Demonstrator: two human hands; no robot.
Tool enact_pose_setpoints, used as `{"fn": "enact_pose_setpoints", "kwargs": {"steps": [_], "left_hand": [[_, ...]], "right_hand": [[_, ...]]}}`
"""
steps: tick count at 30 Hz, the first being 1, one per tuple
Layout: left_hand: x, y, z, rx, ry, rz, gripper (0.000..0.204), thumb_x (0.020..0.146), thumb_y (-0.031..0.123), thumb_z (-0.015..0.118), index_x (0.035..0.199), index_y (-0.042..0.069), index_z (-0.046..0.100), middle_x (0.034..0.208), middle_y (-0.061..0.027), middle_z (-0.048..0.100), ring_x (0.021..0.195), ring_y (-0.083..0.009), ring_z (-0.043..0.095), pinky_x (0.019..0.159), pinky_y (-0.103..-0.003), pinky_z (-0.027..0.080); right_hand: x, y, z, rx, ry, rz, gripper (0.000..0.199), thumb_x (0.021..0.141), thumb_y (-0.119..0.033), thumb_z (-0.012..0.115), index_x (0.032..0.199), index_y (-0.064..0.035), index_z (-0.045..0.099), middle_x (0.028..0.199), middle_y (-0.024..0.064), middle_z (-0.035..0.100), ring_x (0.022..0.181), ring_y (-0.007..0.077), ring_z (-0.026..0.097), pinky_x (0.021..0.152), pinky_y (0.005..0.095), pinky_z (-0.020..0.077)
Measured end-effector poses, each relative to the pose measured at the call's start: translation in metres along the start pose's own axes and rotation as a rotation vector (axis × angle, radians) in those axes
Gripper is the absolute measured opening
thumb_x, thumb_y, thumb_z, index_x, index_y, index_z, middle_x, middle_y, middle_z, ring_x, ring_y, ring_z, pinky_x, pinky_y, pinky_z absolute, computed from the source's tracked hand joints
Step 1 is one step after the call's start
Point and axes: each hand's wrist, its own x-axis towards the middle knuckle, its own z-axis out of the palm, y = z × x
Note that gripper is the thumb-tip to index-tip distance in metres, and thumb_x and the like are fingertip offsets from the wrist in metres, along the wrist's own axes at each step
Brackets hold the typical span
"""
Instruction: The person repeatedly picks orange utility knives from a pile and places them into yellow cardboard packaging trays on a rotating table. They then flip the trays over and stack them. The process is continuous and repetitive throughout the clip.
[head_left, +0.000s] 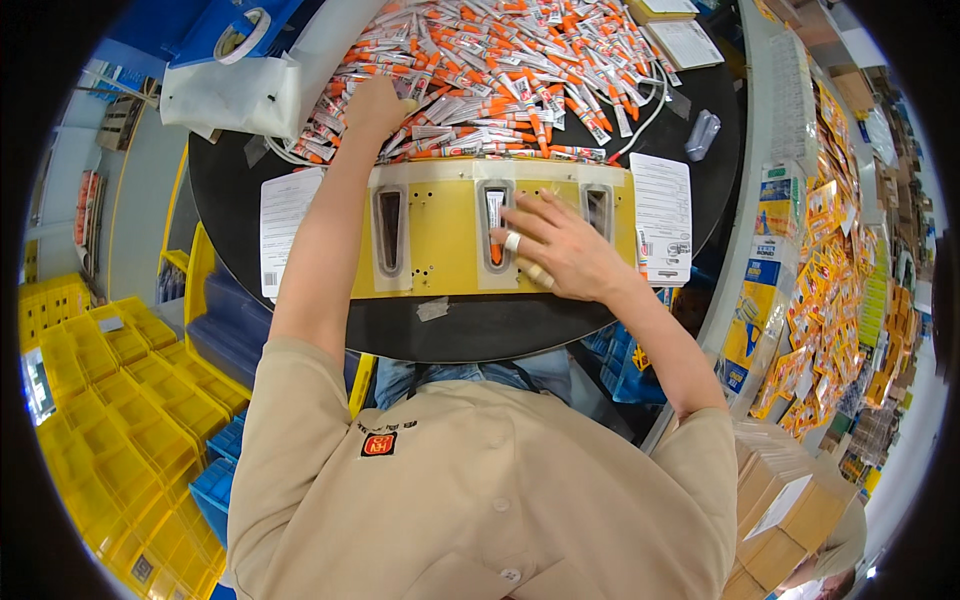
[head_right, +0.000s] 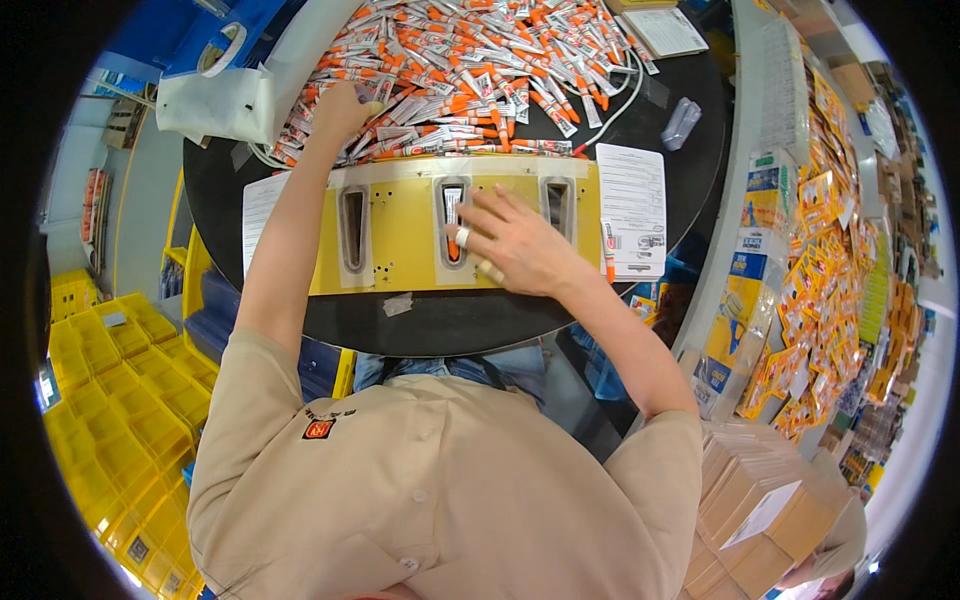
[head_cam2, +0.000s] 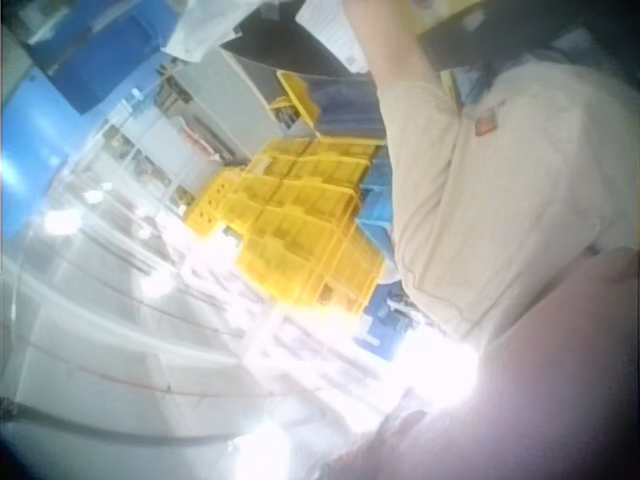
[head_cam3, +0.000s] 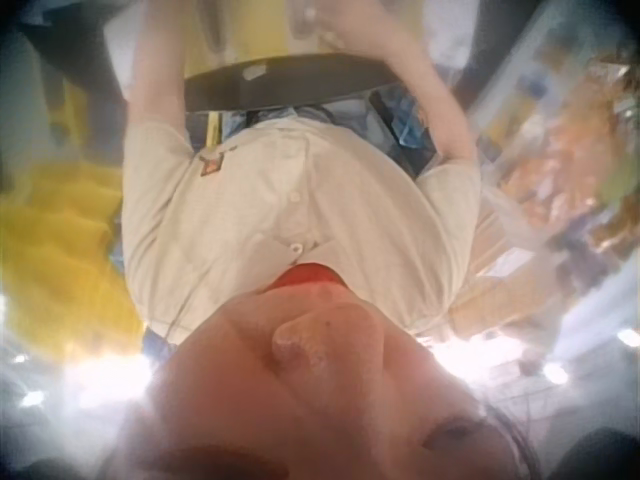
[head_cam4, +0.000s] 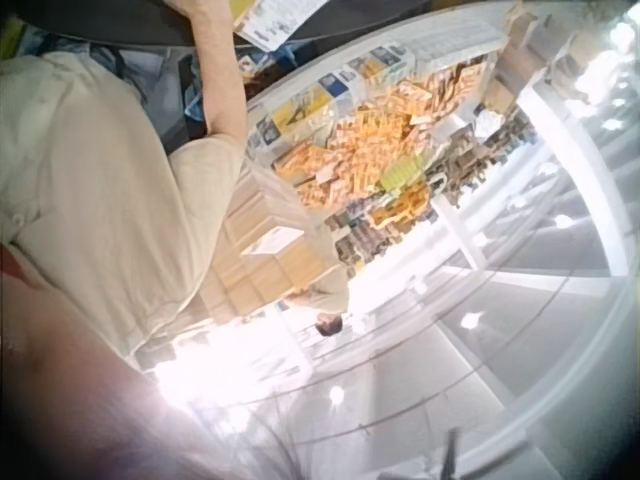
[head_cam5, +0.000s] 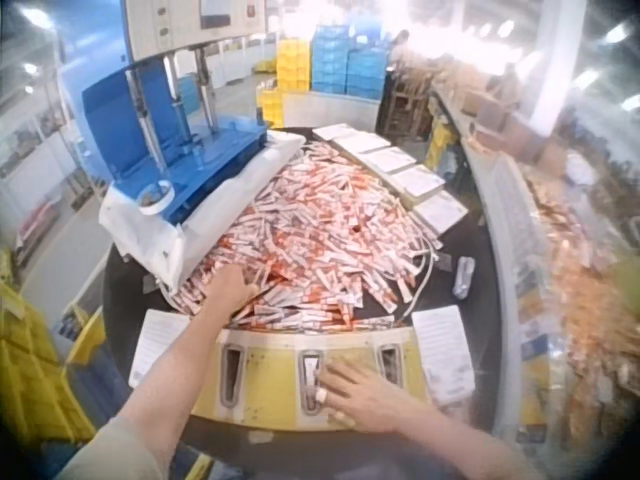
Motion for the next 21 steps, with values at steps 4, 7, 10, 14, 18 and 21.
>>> {"fn": "enact_pose_setpoints", "kwargs": {"steps": [4, 7, 10, 14, 18, 21], "left_hand": [[-0.041, -0.009, -0.028, -0.301, 0.212, 0.229, 0.038, 0.076, 0.031, 0.075, 0.102, 0.004, 0.069, 0.088, -0.0144, 0.072, 0.081, -0.0236, 0.069, 0.076, -0.037, 0.053], [-0.123, -0.026, -0.063, -0.549, 0.024, 0.135, 0.035, 0.076, 0.027, 0.071, 0.103, 0.004, 0.07, 0.086, -0.0162, 0.07, 0.079, -0.0274, 0.069, 0.074, -0.034, 0.052], [-0.185, -0.035, -0.062, -0.348, -0.251, 0.045, 0.04, 0.076, 0.028, 0.071, 0.107, 0.003, 0.069, 0.087, -0.0188, 0.07, 0.082, -0.0304, 0.068, 0.076, -0.035, 0.053], [-0.195, -0.042, -0.04, -0.197, -0.317, 0.093, 0.045, 0.077, 0.034, 0.07, 0.106, -0.001, 0.068, 0.094, -0.0223, 0.069, 0.091, -0.0391, 0.065, 0.083, -0.043, 0.051], [-0.185, -0.03, -0.046, -0.205, -0.268, 0.195, 0.048, 0.079, 0.039, 0.067, 0.107, 0.0, 0.068, 0.095, -0.0216, 0.068, 0.092, -0.0383, 0.064, 0.083, -0.044, 0.051], [-0.19, 0.0, -0.055, -0.37, -0.149, 0.251, 0.048, 0.08, 0.039, 0.068, 0.109, 0.0, 0.067, 0.095, -0.0216, 0.068, 0.091, -0.0367, 0.064, 0.082, -0.043, 0.051]], "right_hand": [[-0.03, -0.001, -0.014, 0.066, 0.297, 0.284, 0.034, 0.085, -0.013, 0.066, 0.118, -0.0088, 0.061, 0.126, 0.0128, 0.056, 0.109, 0.0307, 0.058, 0.088, 0.0415, 0.0491], [-0.077, 0.007, -0.018, -0.113, 0.476, 0.944, 0.022, 0.085, -0.011, 0.067, 0.104, -0.002, 0.063, 0.107, 0.0155, 0.062, 0.087, 0.0297, 0.063, 0.075, 0.0388, 0.0505], [-0.112, 0.017, 0.001, 0.188, 0.369, 1.2, 0.018, 0.088, -0.013, 0.065, 0.097, 0.0018, 0.06, 0.089, 0.0169, 0.064, 0.077, 0.0313, 0.063, 0.07, 0.0381, 0.0505], [-0.126, 0.016, 0.012, 0.282, 0.388, 1.064, 0.018, 0.092, -0.014, 0.061, 0.092, 0.0035, 0.057, 0.08, 0.0172, 0.064, 0.064, 0.0265, 0.063, 0.061, 0.0342, 0.0495], [-0.097, 0.002, -0.015, 0.116, 0.724, 1.163, 0.018, 0.093, -0.01, 0.058, 0.107, 0.0012, 0.057, 0.085, 0.0131, 0.065, 0.068, 0.0169, 0.062, 0.061, 0.0327, 0.0495], [-0.056, -0.001, -0.024, 0.369, 0.744, 0.758, 0.033, 0.089, -0.007, 0.059, 0.122, -0.0054, 0.056, 0.085, 0.0108, 0.064, 0.072, 0.0179, 0.061, 0.069, 0.0322, 0.0497]]}}
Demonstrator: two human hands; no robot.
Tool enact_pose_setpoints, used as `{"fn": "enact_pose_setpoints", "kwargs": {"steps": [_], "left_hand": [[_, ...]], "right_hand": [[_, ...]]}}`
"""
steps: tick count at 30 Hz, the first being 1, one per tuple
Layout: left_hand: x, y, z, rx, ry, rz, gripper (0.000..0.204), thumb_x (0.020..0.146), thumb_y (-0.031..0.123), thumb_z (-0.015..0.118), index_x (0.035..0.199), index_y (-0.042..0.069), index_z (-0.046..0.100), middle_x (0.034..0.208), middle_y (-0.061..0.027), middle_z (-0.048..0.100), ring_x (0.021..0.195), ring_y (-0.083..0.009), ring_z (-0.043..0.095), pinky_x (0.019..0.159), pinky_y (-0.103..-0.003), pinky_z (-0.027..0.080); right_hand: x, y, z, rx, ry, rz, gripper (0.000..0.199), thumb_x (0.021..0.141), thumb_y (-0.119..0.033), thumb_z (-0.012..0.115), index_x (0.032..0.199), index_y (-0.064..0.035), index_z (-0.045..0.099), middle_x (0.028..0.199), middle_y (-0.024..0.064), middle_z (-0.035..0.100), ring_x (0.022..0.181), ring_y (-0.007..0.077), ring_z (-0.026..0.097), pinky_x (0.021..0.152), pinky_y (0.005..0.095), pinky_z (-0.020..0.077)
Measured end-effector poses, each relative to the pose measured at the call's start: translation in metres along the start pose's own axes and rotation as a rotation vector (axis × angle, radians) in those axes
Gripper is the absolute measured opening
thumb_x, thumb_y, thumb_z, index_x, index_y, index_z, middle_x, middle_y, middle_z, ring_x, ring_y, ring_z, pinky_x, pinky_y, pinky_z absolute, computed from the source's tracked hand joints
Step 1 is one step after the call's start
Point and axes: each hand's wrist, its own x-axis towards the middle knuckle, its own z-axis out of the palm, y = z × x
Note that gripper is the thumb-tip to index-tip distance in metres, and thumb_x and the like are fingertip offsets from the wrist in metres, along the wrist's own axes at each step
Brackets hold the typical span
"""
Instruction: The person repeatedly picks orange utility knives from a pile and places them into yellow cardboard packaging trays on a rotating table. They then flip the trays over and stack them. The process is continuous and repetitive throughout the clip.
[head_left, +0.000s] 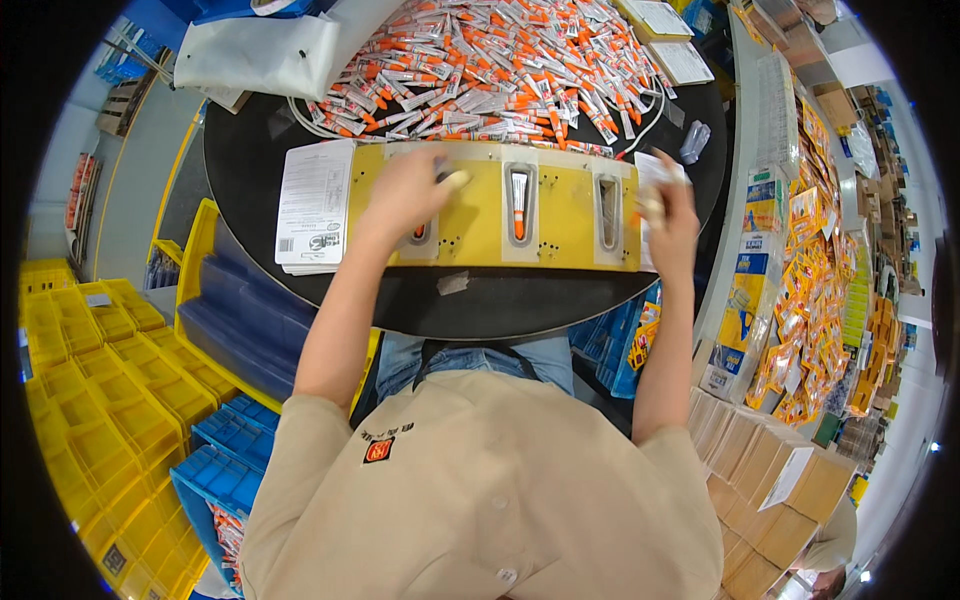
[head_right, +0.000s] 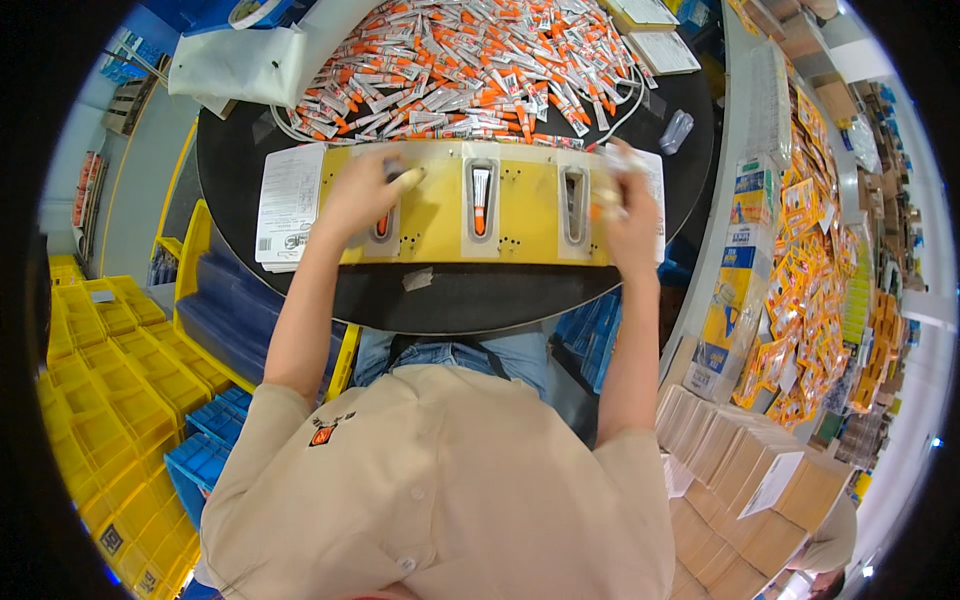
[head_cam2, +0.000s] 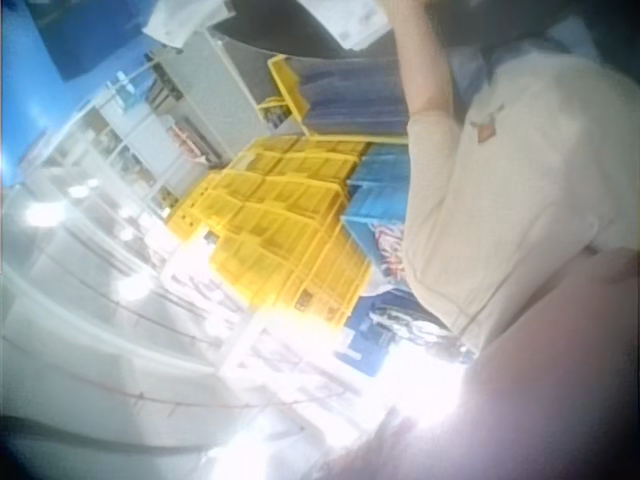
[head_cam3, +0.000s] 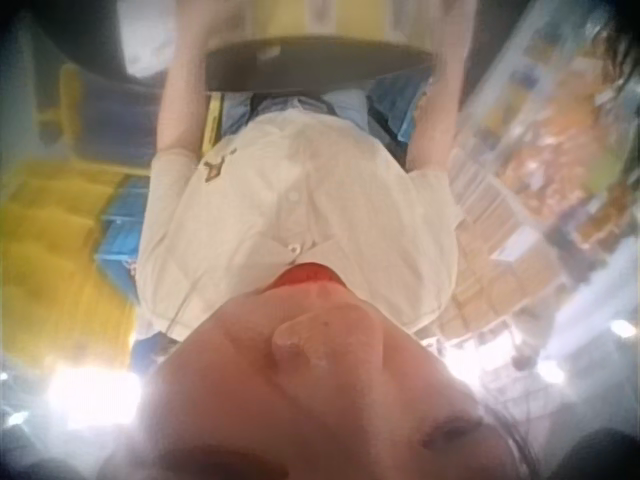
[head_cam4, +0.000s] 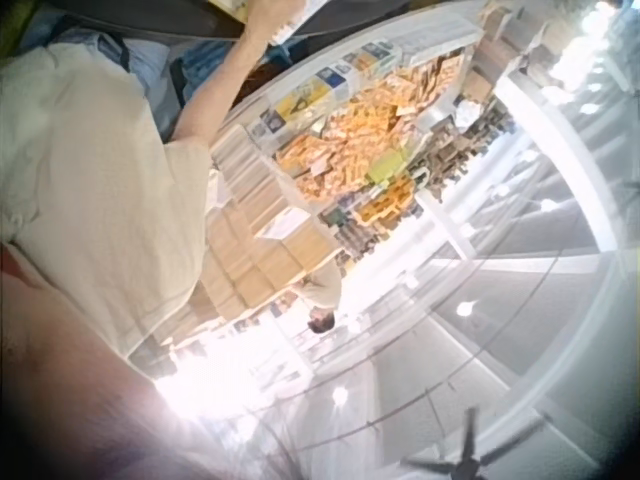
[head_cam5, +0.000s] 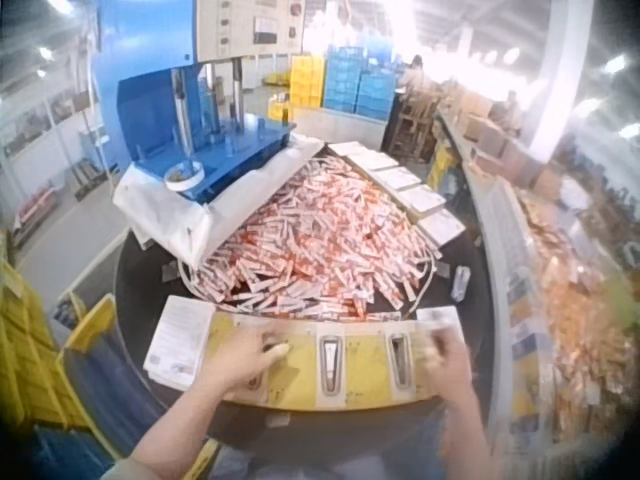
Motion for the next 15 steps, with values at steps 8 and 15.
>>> {"fn": "enact_pose_setpoints", "kwargs": {"steps": [8, 15], "left_hand": [[-0.029, -0.122, -0.05, 0.258, 0.541, -0.281, 0.065, 0.072, 0.041, 0.078, 0.112, -0.007, 0.058, 0.117, -0.027, 0.058, 0.105, -0.0378, 0.061, 0.087, -0.042, 0.051], [-0.048, -0.164, -0.057, 0.596, 0.245, -0.355, 0.05, 0.078, 0.033, 0.073, 0.106, -0.005, 0.057, 0.095, -0.0247, 0.066, 0.091, -0.0427, 0.064, 0.081, -0.048, 0.051]], "right_hand": [[0.017, 0.016, 0.063, 0.382, -0.029, 0.623, 0.035, 0.094, -0.006, 0.055, 0.13, -0.0075, 0.052, 0.075, 0.0041, 0.06, 0.06, 0.0064, 0.055, 0.051, 0.0201, 0.0454], [0.014, 0.02, 0.037, 0.484, -0.17, 0.506, 0.035, 0.096, -0.009, 0.051, 0.131, -0.0058, 0.053, 0.078, 0.0025, 0.062, 0.053, 0.0024, 0.047, 0.044, 0.0173, 0.0365]]}}
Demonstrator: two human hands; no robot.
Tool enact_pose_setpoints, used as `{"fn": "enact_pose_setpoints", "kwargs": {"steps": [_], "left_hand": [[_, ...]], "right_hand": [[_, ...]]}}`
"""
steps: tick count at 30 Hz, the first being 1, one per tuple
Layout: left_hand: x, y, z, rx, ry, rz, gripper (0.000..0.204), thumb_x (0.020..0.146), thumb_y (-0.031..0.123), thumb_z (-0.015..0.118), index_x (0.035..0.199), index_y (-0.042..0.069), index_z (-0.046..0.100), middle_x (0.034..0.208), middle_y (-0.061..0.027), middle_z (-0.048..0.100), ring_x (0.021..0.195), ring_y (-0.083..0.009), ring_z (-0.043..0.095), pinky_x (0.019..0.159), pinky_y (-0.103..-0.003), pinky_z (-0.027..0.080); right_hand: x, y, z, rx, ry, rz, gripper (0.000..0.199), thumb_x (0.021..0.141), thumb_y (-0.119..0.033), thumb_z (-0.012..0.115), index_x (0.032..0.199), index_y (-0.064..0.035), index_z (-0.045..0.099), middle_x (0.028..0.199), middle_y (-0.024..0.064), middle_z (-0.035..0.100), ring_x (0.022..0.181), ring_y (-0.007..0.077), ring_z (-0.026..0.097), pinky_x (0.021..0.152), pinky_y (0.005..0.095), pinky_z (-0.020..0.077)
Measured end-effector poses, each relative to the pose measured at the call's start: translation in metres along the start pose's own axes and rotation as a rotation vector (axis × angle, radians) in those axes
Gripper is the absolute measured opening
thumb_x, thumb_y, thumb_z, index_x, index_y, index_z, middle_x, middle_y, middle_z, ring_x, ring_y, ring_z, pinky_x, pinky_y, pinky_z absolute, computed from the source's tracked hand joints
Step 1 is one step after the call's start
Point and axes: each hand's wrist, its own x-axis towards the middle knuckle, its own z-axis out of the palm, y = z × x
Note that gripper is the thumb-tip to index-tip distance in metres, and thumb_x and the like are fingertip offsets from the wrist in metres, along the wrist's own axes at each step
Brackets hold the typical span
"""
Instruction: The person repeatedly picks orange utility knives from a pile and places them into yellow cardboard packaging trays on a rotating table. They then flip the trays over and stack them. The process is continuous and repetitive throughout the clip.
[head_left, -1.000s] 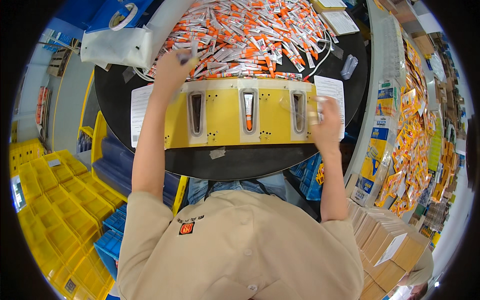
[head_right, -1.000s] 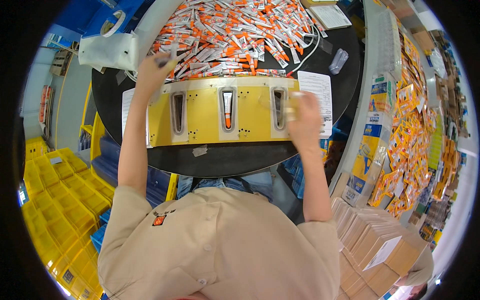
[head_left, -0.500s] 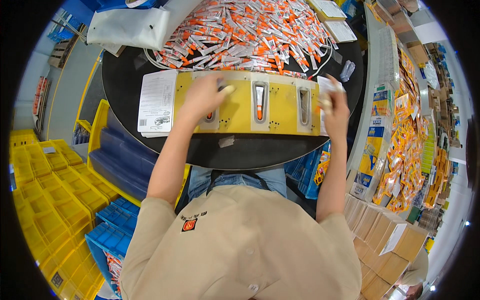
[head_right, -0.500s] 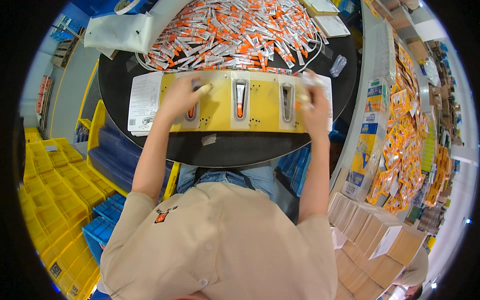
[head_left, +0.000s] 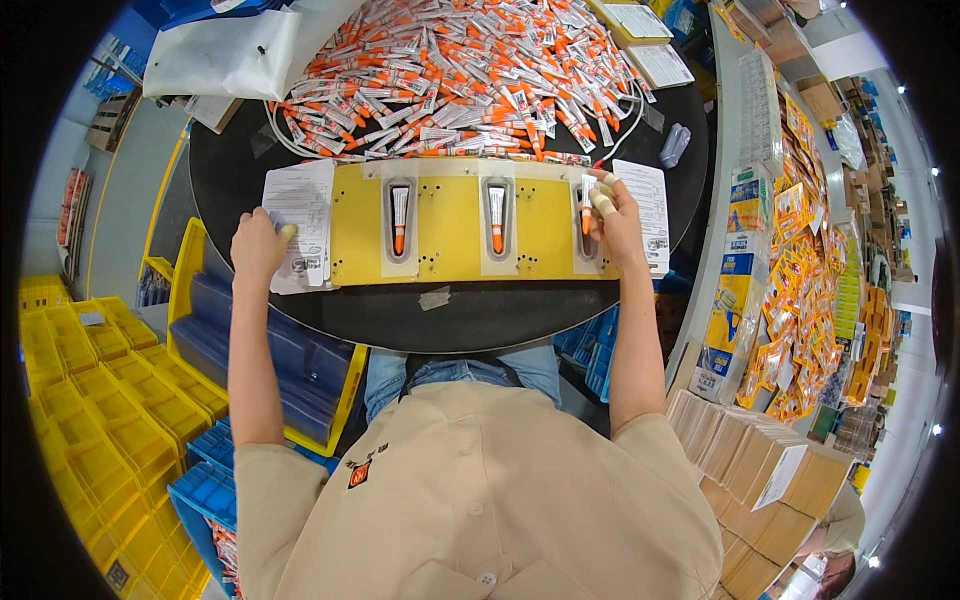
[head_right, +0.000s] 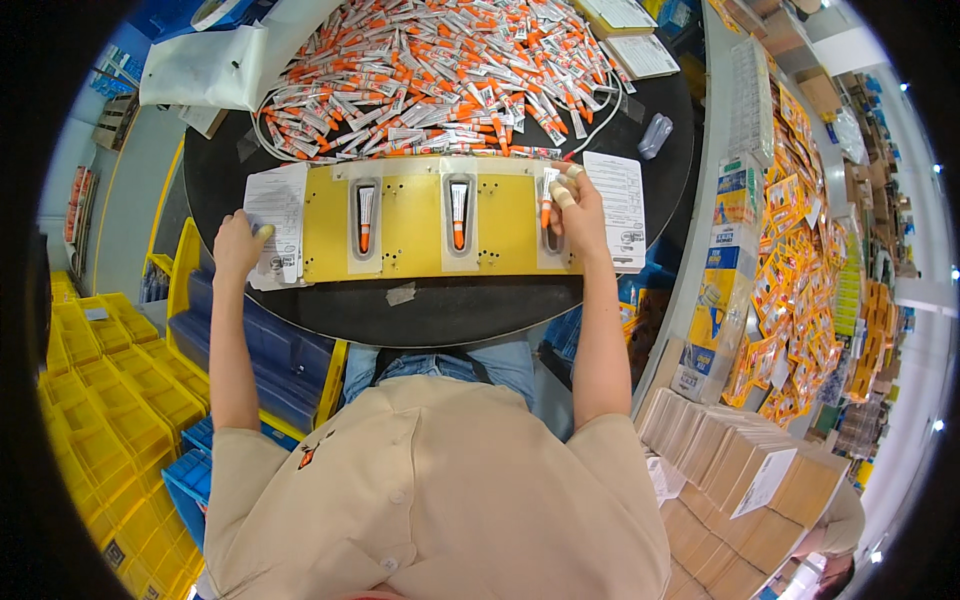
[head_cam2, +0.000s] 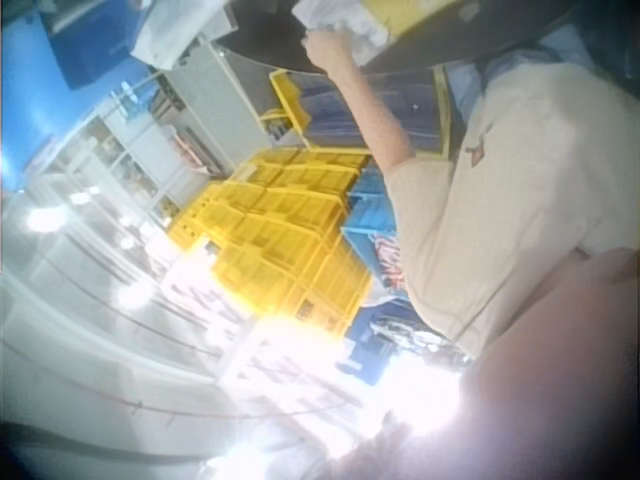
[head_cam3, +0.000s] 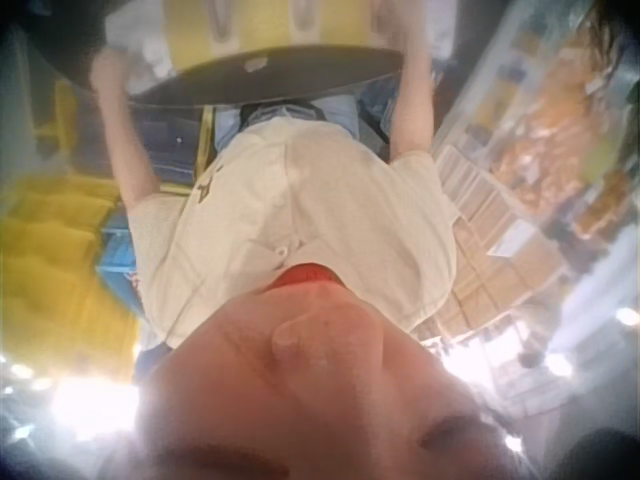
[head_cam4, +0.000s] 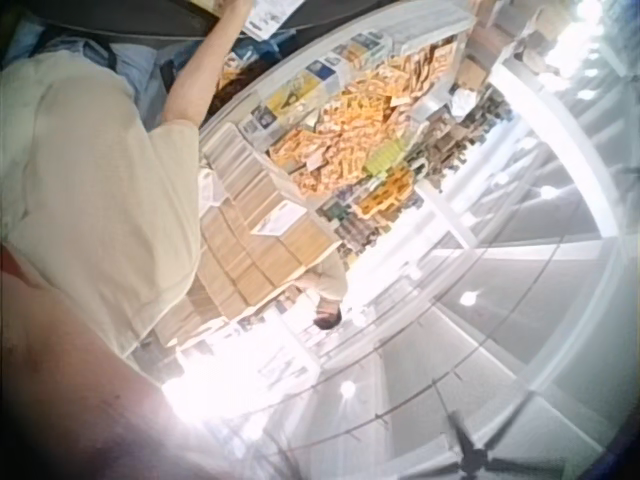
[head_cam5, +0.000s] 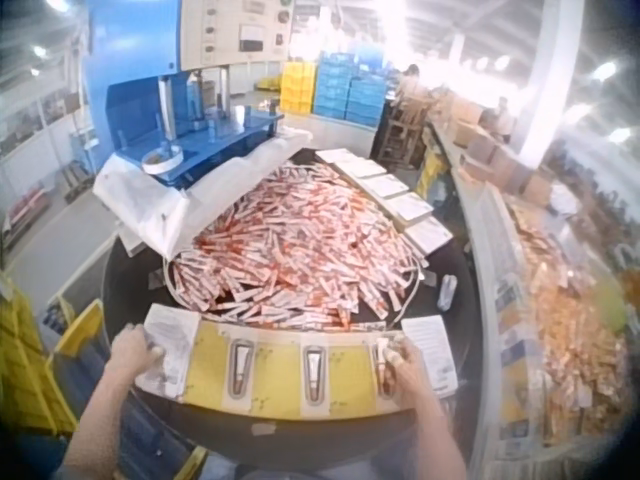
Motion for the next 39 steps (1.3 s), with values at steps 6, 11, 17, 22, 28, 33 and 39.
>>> {"fn": "enact_pose_setpoints", "kwargs": {"steps": [6, 11, 17, 22, 28, 33, 39], "left_hand": [[-0.019, 0.017, -0.097, -0.174, 0.152, 0.093, 0.031, 0.081, 0.022, 0.07, 0.101, 0.001, 0.057, 0.084, -0.0212, 0.066, 0.081, -0.0376, 0.067, 0.066, -0.043, 0.051], [-0.04, 0.047, -0.092, -0.631, -0.167, 0.004, 0.033, 0.081, 0.019, 0.071, 0.106, 0.001, 0.059, 0.077, -0.0125, 0.063, 0.069, -0.021, 0.066, 0.063, -0.034, 0.05], [-0.036, 0.174, -0.053, -0.527, 0.065, 0.289, 0.052, 0.08, 0.024, 0.07, 0.127, 0.009, 0.055, 0.13, -0.0194, 0.049, 0.1, -0.0375, 0.061, 0.083, -0.044, 0.052], [-0.054, 0.3, -0.026, -0.544, -0.285, 0.84, 0.066, 0.079, 0.018, 0.069, 0.139, 0.01, 0.043, 0.155, -0.0133, 0.024, 0.095, -0.0364, 0.065, 0.079, -0.046, 0.054], [-0.048, 0.305, -0.012, -0.541, -0.335, 0.774, 0.071, 0.078, 0.017, 0.069, 0.142, 0.009, 0.039, 0.155, -0.0141, 0.025, 0.101, -0.0364, 0.064, 0.081, -0.044, 0.054], [-0.026, 0.208, -0.049, -0.443, -0.256, 0.425, 0.087, 0.074, 0.021, 0.074, 0.149, 0.013, 0.031, 0.157, -0.0179, 0.019, 0.122, -0.041, 0.052, 0.094, -0.043, 0.049], [-0.03, 0.125, -0.038, -0.271, -0.396, 0.298, 0.102, 0.062, 0.02, 0.081, 0.15, 0.02, 0.03, 0.158, -0.0185, 0.015, 0.116, -0.042, 0.055, 0.091, -0.042, 0.051]], "right_hand": [[0.006, -0.004, -0.018, 0.065, -0.064, -0.131, 0.037, 0.096, -0.007, 0.047, 0.133, -0.0059, 0.05, 0.069, -0.0042, 0.048, 0.054, 0.0031, 0.046, 0.047, 0.0177, 0.0364], [-0.006, -0.001, -0.03, -0.005, 0.145, -0.233, 0.039, 0.097, -0.006, 0.047, 0.136, -0.0079, 0.048, 0.079, -0.0001, 0.056, 0.07, 0.0067, 0.058, 0.062, 0.0199, 0.0468], [-0.013, 0.025, 0.013, -0.1, 0.384, -0.128, 0.04, 0.095, -0.001, 0.051, 0.134, -0.006, 0.044, 0.088, 0.008, 0.062, 0.075, 0.0124, 0.06, 0.065, 0.0239, 0.05], [-0.021, 0.018, 0.052, 0.471, 0.692, -0.064, 0.04, 0.097, -0.002, 0.048, 0.134, -0.0042, 0.033, 0.1, 0.0142, 0.061, 0.08, 0.0171, 0.063, 0.07, 0.027, 0.0546], [-0.016, -0.012, 0.001, 0.019, 0.355, -0.341, 0.035, 0.098, -0.004, 0.047, 0.134, -0.0041, 0.043, 0.103, 0.0082, 0.061, 0.075, 0.0091, 0.06, 0.066, 0.0226, 0.0489], [0.013, 0.003, -0.019, -0.654, 0.092, -0.469, 0.041, 0.079, 0.01, 0.056, 0.116, -0.0047, 0.064, 0.104, 0.0143, 0.056, 0.088, 0.0317, 0.059, 0.078, 0.0336, 0.0504], [0.001, 0.023, -0.047, -0.663, 0.206, -0.458, 0.031, 0.084, 0.001, 0.06, 0.113, -0.0058, 0.066, 0.119, 0.0133, 0.054, 0.101, 0.0289, 0.057, 0.086, 0.0355, 0.0481]]}}
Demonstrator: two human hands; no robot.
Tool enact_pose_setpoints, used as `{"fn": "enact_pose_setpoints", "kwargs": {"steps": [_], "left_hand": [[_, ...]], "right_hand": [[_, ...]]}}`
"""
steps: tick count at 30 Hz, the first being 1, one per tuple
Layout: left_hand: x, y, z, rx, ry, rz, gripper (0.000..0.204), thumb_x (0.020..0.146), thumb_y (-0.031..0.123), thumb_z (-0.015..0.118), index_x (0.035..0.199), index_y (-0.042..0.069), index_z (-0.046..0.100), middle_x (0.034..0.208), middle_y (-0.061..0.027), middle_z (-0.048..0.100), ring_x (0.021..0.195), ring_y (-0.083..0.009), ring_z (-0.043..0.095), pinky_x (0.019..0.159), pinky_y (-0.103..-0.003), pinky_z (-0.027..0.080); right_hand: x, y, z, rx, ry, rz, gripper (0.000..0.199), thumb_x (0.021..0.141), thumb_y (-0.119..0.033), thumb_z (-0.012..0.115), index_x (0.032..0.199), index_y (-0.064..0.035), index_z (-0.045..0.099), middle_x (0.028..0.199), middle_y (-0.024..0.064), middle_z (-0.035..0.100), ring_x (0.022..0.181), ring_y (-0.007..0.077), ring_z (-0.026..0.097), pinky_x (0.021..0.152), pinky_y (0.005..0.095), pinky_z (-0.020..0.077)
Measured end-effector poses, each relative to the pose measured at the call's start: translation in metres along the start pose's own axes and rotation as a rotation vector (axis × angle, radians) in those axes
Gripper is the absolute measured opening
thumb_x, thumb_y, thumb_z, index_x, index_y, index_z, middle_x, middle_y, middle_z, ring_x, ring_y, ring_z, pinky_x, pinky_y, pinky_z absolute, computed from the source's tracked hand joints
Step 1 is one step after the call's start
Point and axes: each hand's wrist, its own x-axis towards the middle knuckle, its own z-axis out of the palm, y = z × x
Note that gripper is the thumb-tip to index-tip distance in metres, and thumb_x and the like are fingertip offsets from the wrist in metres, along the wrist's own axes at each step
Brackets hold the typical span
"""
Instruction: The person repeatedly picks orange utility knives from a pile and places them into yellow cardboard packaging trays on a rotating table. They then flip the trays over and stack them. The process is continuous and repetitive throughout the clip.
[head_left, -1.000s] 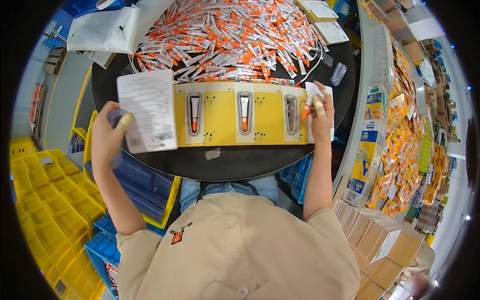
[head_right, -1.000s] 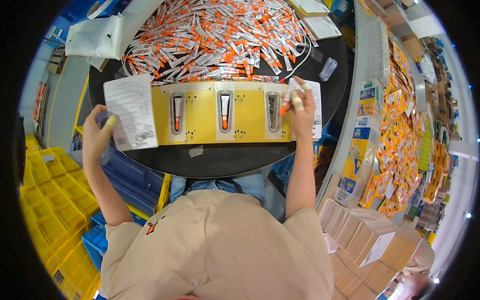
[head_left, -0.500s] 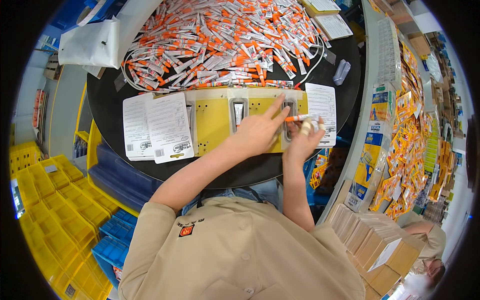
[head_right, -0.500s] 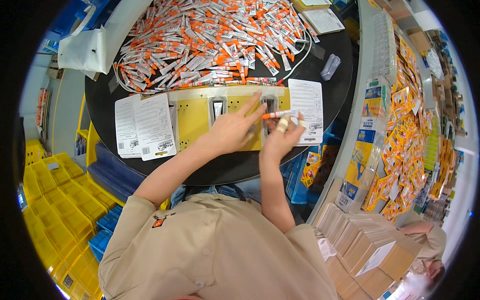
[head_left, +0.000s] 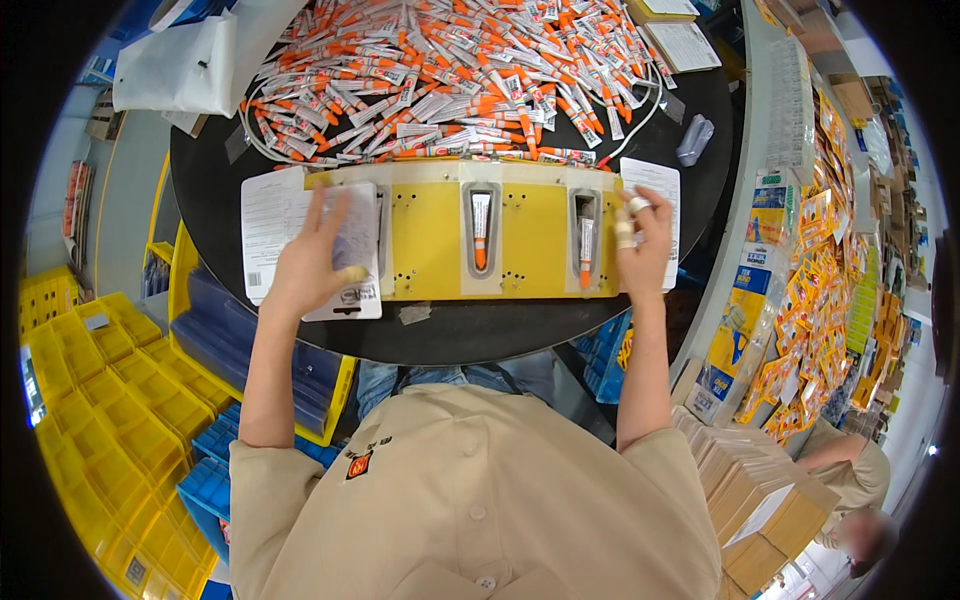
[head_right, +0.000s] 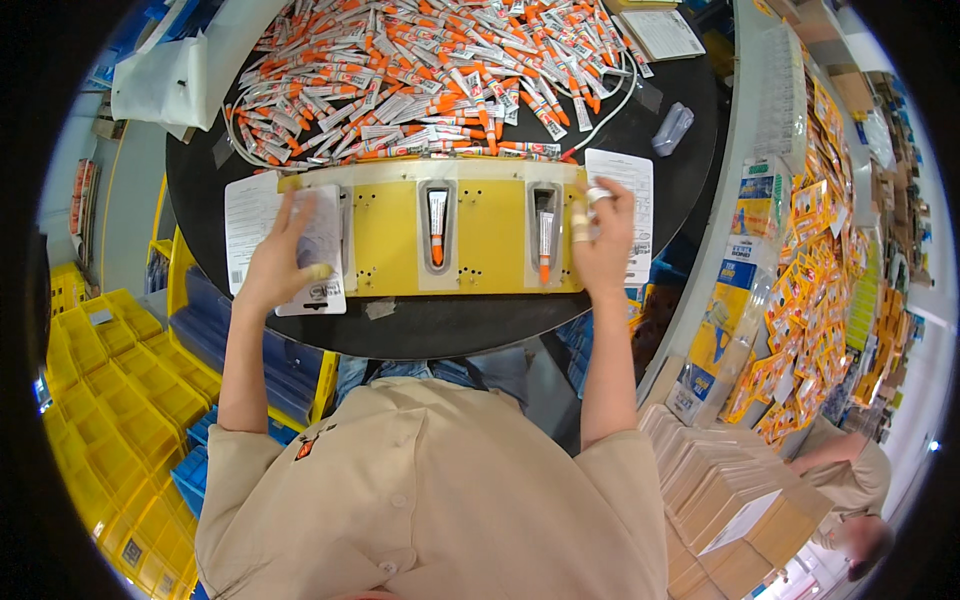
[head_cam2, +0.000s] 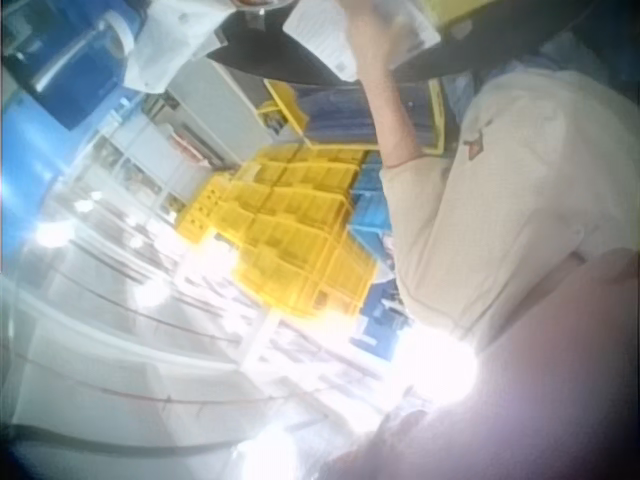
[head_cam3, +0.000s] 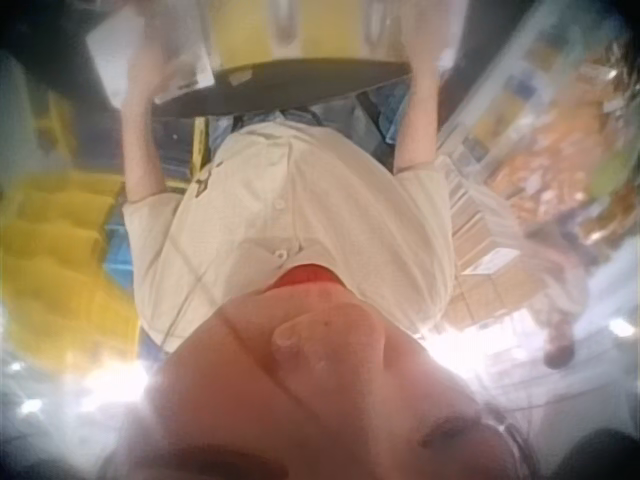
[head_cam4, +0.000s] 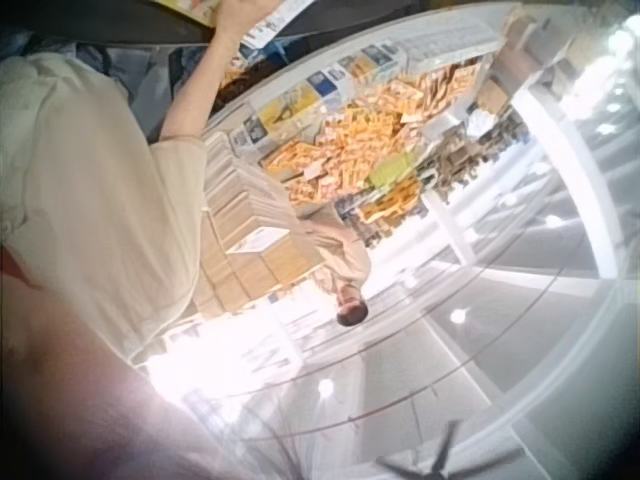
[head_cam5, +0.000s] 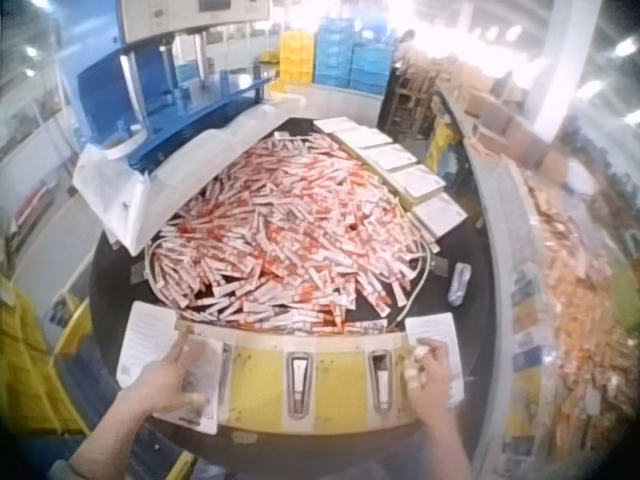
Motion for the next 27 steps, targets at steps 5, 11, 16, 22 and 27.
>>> {"fn": "enact_pose_setpoints", "kwargs": {"steps": [5, 11, 16, 22, 27], "left_hand": [[0.004, 0.002, 0.009, 0.0, 0.057, 0.0, 0.098, 0.061, 0.016, 0.081, 0.148, 0.024, 0.035, 0.158, -0.0147, 0.017, 0.11, -0.0397, 0.059, 0.086, -0.042, 0.052], [0.004, -0.008, 0.018, -0.017, 0.18, 0.2, 0.076, 0.075, 0.023, 0.074, 0.144, 0.023, 0.043, 0.156, -0.0225, 0.016, 0.092, -0.0395, 0.064, 0.079, -0.042, 0.054], [0.02, 0.087, 0.027, -0.164, 0.21, 0.333, 0.069, 0.082, 0.026, 0.069, 0.145, 0.017, 0.04, 0.139, -0.0238, 0.045, 0.084, -0.0399, 0.065, 0.075, -0.047, 0.053], [0.058, 0.23, 0.116, 0.068, 0.151, 0.625, 0.071, 0.076, 0.033, 0.072, 0.136, 0.005, 0.046, 0.143, -0.0278, 0.04, 0.079, -0.0354, 0.069, 0.068, -0.042, 0.056], [0.075, 0.22, 0.133, -0.009, 0.133, 0.658, 0.073, 0.075, 0.031, 0.074, 0.135, 0.001, 0.045, 0.149, -0.027, 0.03, 0.079, -0.0363, 0.068, 0.068, -0.042, 0.056]], "right_hand": [[0.021, 0.062, -0.023, -0.677, 0.246, 0.239, 0.066, 0.088, -0.042, 0.064, 0.136, -0.0005, 0.047, 0.138, 0.026, 0.044, 0.13, 0.0404, 0.039, 0.106, 0.0459, 0.0341], [0.002, 0.092, -0.014, -0.35, 0.169, 0.51, 0.048, 0.093, -0.039, 0.057, 0.127, -0.0058, 0.056, 0.124, 0.0161, 0.061, 0.117, 0.0369, 0.055, 0.098, 0.0424, 0.0433], [-0.009, 0.09, -0.003, -0.452, 0.36, 0.166, 0.037, 0.091, -0.023, 0.06, 0.124, -0.0061, 0.059, 0.118, 0.0167, 0.064, 0.115, 0.0375, 0.056, 0.096, 0.0414, 0.0445], [-0.012, 0.066, -0.027, -0.424, 0.491, 0.296, 0.035, 0.09, -0.026, 0.065, 0.113, 0.0003, 0.063, 0.111, 0.0209, 0.065, 0.099, 0.0372, 0.062, 0.085, 0.0417, 0.0477], [-0.032, -0.019, -0.071, 0.045, 0.651, 0.215, 0.032, 0.094, -0.021, 0.063, 0.115, 0.0029, 0.06, 0.098, 0.0143, 0.068, 0.08, 0.0212, 0.064, 0.073, 0.0334, 0.0507]]}}
